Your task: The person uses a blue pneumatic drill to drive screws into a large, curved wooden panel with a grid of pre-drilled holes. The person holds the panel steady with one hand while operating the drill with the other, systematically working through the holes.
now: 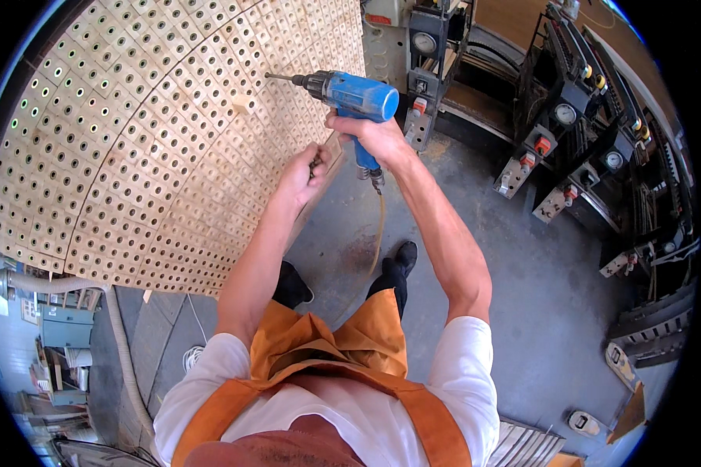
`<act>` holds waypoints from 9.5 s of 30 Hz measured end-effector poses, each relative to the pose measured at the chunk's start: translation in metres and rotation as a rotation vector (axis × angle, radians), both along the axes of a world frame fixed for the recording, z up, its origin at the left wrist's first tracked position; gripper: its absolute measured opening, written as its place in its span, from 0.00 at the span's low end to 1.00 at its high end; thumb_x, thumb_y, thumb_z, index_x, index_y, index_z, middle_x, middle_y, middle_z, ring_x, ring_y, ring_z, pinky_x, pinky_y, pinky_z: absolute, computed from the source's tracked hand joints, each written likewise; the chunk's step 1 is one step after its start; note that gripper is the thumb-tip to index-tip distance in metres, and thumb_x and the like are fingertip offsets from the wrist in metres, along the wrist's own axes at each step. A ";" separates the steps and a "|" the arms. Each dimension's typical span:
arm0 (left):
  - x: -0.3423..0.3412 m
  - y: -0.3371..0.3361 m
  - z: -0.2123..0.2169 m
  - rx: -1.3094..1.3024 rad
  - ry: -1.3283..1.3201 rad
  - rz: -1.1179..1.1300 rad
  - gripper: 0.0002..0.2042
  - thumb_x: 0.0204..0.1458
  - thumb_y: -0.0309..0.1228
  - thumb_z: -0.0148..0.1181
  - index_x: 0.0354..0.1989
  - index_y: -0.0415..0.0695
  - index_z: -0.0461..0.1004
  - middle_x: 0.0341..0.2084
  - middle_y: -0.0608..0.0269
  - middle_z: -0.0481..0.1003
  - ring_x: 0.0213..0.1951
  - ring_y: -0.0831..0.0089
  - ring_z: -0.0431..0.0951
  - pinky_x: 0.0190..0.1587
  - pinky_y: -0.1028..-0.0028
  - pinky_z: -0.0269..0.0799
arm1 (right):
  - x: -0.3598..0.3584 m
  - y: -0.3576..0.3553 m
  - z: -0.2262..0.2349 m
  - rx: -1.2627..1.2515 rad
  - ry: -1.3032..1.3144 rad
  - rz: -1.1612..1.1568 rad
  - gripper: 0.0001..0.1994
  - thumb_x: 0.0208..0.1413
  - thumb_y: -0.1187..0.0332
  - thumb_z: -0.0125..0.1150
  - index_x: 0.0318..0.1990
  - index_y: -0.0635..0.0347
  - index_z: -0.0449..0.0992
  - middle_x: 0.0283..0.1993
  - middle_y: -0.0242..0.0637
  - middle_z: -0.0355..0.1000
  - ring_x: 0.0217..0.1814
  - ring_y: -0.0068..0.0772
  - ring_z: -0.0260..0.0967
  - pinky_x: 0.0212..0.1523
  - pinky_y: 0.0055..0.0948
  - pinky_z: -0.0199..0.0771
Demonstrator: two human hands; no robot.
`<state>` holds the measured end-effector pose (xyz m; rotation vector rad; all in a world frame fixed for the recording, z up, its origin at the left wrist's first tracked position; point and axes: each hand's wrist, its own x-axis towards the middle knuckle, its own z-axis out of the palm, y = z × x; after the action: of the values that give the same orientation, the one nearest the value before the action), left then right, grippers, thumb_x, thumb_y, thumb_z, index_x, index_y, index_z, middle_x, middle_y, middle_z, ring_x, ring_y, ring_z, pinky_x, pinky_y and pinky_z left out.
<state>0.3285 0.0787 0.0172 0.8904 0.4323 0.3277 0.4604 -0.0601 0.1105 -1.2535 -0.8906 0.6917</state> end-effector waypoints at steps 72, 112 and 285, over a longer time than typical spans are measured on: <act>0.001 -0.023 -0.044 -0.084 0.034 0.068 0.14 0.62 0.43 0.49 0.45 0.47 0.71 0.18 0.75 0.63 0.15 0.85 0.59 0.15 0.84 0.52 | 0.008 0.000 0.023 0.014 0.028 0.027 0.10 0.50 0.70 0.64 0.41 0.55 0.75 0.39 0.30 0.76 0.45 0.25 0.73 0.39 0.28 0.71; -0.232 -0.189 -0.284 1.089 1.030 -1.219 0.15 0.52 0.34 0.53 0.42 0.36 0.77 0.44 0.43 0.75 0.44 0.51 0.77 0.46 0.58 0.71 | -0.233 -0.323 -0.261 0.445 1.296 -0.464 0.12 0.59 0.69 0.56 0.48 0.59 0.70 0.49 0.35 0.70 0.56 0.36 0.68 0.36 0.27 0.79; 0.032 0.060 -0.147 -0.225 0.206 0.405 0.09 0.65 0.36 0.45 0.38 0.46 0.69 0.22 0.72 0.66 0.17 0.86 0.59 0.14 0.86 0.53 | -0.023 -0.003 -0.271 -0.074 0.998 0.084 0.11 0.57 0.70 0.59 0.46 0.59 0.71 0.44 0.35 0.75 0.48 0.31 0.74 0.32 0.22 0.70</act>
<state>0.3609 0.1385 -0.1298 0.6141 0.8283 0.5488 0.4374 -0.0628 -0.1607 -0.7627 -0.0857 1.2613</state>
